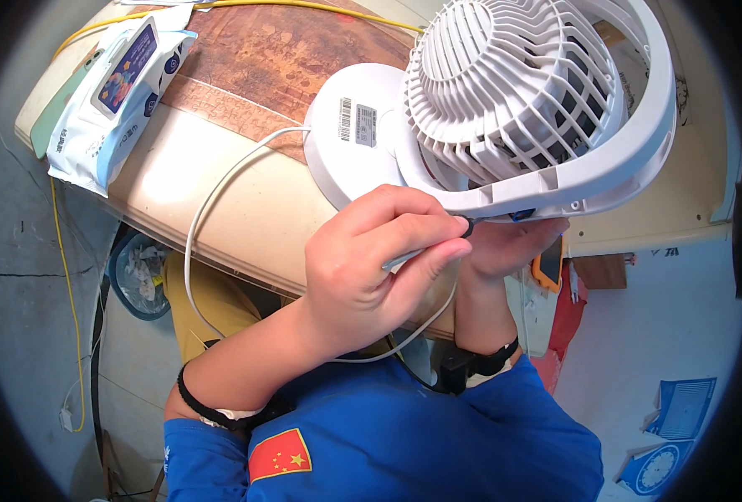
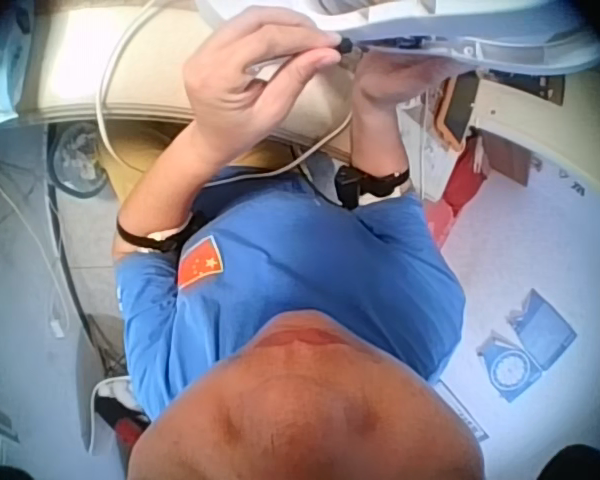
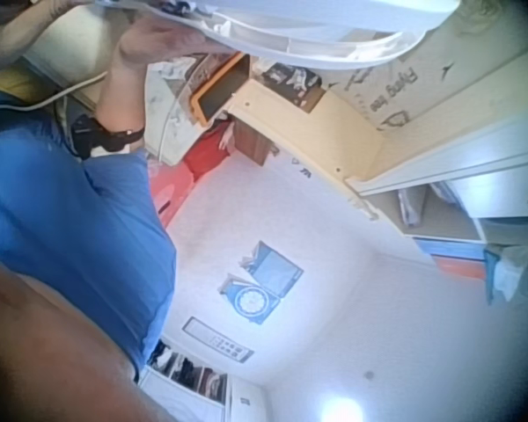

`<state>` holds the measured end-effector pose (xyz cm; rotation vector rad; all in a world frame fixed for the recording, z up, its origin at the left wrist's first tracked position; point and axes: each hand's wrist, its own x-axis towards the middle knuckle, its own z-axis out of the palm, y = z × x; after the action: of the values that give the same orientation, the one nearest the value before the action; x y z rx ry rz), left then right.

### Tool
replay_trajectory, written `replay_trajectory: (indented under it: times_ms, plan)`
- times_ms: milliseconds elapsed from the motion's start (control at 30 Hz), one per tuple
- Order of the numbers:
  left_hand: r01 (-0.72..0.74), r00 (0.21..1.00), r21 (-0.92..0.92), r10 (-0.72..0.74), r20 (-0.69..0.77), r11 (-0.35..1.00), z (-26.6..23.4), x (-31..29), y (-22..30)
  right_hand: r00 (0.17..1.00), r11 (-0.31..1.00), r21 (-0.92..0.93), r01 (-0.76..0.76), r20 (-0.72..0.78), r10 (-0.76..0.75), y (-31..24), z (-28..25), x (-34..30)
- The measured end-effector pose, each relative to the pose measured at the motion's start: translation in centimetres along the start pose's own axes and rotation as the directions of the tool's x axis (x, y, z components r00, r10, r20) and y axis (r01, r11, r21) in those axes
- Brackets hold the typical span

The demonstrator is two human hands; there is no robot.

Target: The person disassembles a white desk fan using a screwdriver to remove screws from the casing and then prying the front grill off by hand.

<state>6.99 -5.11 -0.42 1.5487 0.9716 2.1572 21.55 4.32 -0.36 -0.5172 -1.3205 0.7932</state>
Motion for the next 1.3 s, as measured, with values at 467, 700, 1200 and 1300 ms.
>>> replay_trajectory:
  times_ms: [467,700,1200,1300]
  plan:
    - [-0.103,0.994,-0.091,0.099,-0.049,0.991,0.3,-1.1,-0.9,0.992,0.998,-0.049,0.036,-0.123,-0.042,0.3,0.2,0.1]
    - [-0.04,0.998,-0.116,0.034,-0.05,0.992,0.4,-0.6,-0.6,0.998,0.996,-0.086,0.017,-0.059,-0.022,1.0,-1.6,-0.2]
    - [-0.14,0.99,-0.122,0.142,0.007,0.983,0.6,-1.2,-1.0,0.99,0.971,-0.22,0.098,-0.074,-0.116,1.2,-1.8,-0.3]
    - [-0.107,0.992,-0.144,0.115,0.053,0.984,0.0,-0.4,-1.3,0.991,0.983,-0.179,0.049,-0.113,-0.07,0.6,-1.0,-0.3]
